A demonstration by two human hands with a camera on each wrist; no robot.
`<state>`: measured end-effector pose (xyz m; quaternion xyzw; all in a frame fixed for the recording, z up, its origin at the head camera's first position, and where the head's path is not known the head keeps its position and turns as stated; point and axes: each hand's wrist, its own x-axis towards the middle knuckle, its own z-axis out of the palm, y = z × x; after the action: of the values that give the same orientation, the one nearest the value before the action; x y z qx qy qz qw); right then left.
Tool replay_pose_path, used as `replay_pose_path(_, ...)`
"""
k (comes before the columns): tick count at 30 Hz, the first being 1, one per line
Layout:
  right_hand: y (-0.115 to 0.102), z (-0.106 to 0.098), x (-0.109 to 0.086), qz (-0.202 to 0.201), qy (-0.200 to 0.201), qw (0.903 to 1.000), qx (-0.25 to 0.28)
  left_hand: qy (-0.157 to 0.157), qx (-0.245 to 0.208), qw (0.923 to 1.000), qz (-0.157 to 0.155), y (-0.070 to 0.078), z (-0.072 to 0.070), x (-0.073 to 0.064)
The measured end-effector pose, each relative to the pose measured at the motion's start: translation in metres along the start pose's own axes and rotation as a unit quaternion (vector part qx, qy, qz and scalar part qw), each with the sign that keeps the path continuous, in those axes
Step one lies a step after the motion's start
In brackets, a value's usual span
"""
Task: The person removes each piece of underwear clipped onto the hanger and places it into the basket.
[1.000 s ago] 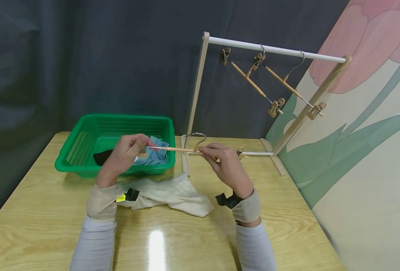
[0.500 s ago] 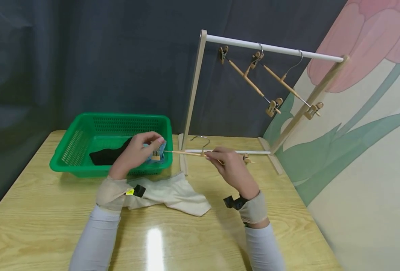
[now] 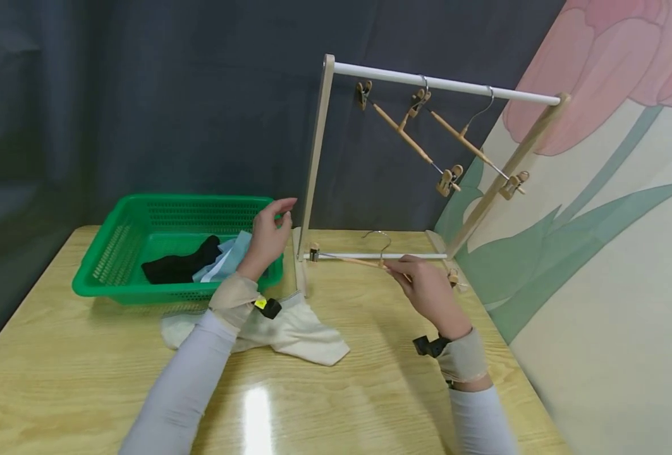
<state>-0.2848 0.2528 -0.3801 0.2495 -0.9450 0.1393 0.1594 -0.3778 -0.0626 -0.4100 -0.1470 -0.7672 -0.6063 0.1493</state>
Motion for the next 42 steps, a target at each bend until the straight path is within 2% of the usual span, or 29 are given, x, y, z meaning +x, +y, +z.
replay_pose_path(3, 0.013, -0.007, -0.006, 0.01, -0.002, 0.9997, -0.02, 0.03, -0.001, 0.9995, -0.005, -0.003, 0.011, 0.008)
replay_pose_path(11, 0.042, -0.03, -0.023, 0.061, -0.014, 0.9971, -0.042, -0.025, 0.008, 0.9995, -0.021, -0.013, 0.026, 0.02)
replay_pose_path(15, 0.06, -0.046, -0.037, 0.094, 0.001, 0.9946, -0.044, -0.009, -0.012, 0.9995, -0.027, -0.017, 0.031, 0.021)
replay_pose_path(18, 0.073, -0.06, -0.046, 0.116, 0.015, 0.9922, -0.044, 0.008, -0.022, 0.9995, -0.019, -0.02, 0.033, 0.023)
replay_pose_path(21, 0.087, -0.075, -0.05, 0.135, 0.02, 0.9894, -0.048, 0.021, -0.017, 0.9996, -0.006, -0.022, 0.034, 0.024)
replay_pose_path(25, 0.105, -0.094, -0.051, 0.159, 0.017, 0.985, -0.065, 0.02, -0.005, 0.9998, 0.002, -0.024, 0.033, 0.025)
replay_pose_path(29, 0.121, -0.112, -0.04, 0.186, 0.034, 0.9782, -0.086, 0.004, 0.014, 0.9999, 0.005, -0.023, 0.03, 0.026)
replay_pose_path(34, 0.132, -0.135, -0.014, 0.222, 0.087, 0.9658, -0.103, -0.006, 0.04, 0.999, 0.016, -0.023, 0.028, 0.028)
replay_pose_path(39, 0.137, -0.156, 0.014, 0.226, 0.132, 0.9576, -0.12, -0.009, 0.045, 0.9989, 0.002, -0.025, 0.03, 0.025)
replay_pose_path(42, 0.138, -0.167, 0.029, 0.235, 0.143, 0.9526, -0.13, -0.011, 0.043, 0.999, 0.001, -0.025, 0.031, 0.023)
